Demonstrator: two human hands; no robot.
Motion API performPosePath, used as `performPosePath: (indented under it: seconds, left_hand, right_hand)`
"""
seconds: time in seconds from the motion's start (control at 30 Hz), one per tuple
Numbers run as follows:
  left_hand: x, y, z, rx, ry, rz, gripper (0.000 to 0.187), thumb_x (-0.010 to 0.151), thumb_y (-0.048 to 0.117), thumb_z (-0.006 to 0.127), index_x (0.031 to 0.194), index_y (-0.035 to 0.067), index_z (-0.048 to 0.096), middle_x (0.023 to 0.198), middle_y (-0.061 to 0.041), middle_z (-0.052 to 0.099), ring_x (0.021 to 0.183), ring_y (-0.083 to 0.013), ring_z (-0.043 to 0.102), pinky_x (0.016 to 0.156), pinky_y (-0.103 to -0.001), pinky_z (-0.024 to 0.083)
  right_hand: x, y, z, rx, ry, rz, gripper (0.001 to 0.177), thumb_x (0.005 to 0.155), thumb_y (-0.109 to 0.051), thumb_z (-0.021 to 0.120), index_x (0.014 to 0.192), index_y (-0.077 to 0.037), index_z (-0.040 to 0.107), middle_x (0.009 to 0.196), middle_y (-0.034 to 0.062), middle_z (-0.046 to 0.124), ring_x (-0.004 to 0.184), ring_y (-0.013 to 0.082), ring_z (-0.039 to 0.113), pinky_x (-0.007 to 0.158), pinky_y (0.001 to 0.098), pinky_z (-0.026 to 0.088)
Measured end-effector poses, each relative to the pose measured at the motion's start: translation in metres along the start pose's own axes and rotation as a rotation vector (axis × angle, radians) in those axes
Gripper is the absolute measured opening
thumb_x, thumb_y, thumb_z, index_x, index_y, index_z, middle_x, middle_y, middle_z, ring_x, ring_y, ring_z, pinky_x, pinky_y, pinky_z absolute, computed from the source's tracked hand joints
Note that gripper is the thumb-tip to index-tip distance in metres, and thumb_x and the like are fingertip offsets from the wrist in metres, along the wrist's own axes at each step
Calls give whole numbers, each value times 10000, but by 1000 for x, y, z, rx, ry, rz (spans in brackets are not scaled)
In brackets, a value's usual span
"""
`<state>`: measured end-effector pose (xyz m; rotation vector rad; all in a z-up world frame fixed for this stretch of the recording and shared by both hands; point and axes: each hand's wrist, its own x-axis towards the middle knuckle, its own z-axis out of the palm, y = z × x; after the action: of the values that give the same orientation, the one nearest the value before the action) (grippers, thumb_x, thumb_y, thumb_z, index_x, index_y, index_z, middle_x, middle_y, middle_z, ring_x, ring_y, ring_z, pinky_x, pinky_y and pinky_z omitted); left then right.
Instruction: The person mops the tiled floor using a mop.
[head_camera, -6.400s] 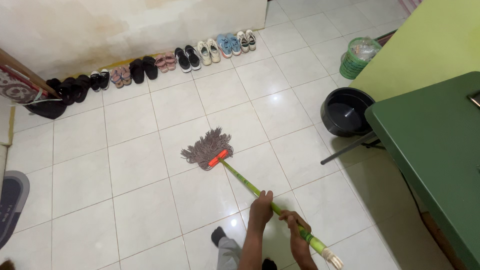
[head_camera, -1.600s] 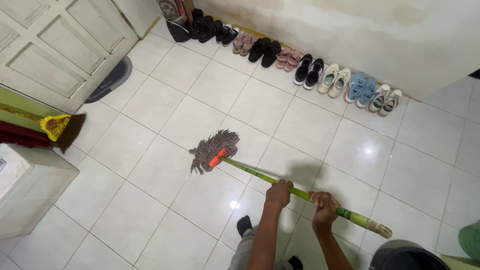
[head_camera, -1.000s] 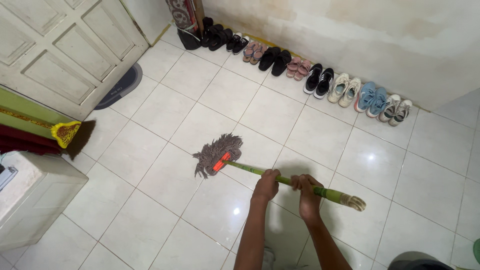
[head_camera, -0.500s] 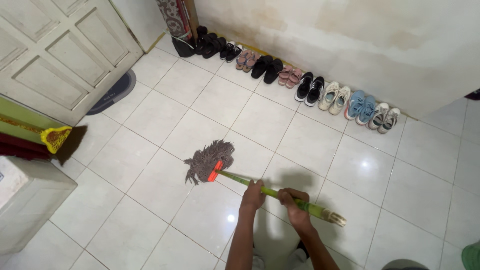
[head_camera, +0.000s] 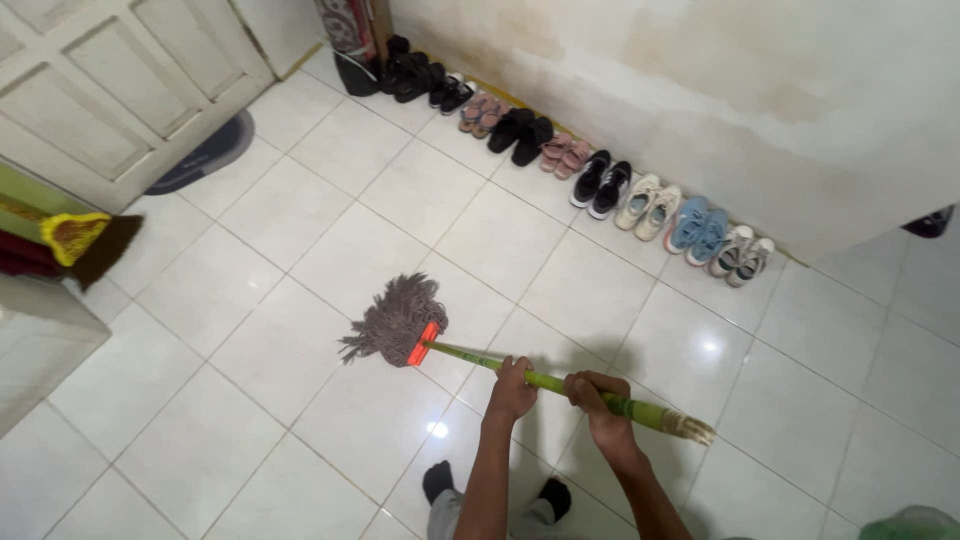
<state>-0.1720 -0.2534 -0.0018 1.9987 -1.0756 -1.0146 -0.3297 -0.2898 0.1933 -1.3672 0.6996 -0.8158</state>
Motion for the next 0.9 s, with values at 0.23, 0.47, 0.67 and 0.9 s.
performPosePath:
  seconds: [0.23,0.47,0.67,0.9]
  left_hand:
    - [14,30,76,-37,-8,164,232,835,11,681,1020,74,556,1323,-293,503,1335,-549,381,1172,-572,303]
    - [1,104,120,-20,-257,156,140,884,26,633,1001,43,556,1164,-239,598,1274,-452,498,1249,-586,187]
    - [-19,143,168,4,-369,172,163,951,115,667,1077,57,583,1228,-223,545,1277,-462,487,1172,-611,286]
    - [-28,145,211,469,-457,315,253,1013,324,655,1187,143,626,1195,-159,631,998,-386,699,871,-501,585]
  right_hand:
    - [-17,-5,-69,-20,99,-43,341,959,-57,507,629,-24,430,632,32,461,626,142,405,597,327,356]
    - [-46,-5,-148,-35,288,-44,366,953,-18,489,593,-37,431,615,61,464,624,170,442,665,349,441]
    - [-76,14,-223,-84,368,-113,450,1018,-45,449,570,-86,470,556,95,534,543,206,558,733,432,596]
    - [-121,10,-255,-199,569,84,357,1011,-78,405,665,-50,486,707,158,663,836,297,702,1021,546,522]
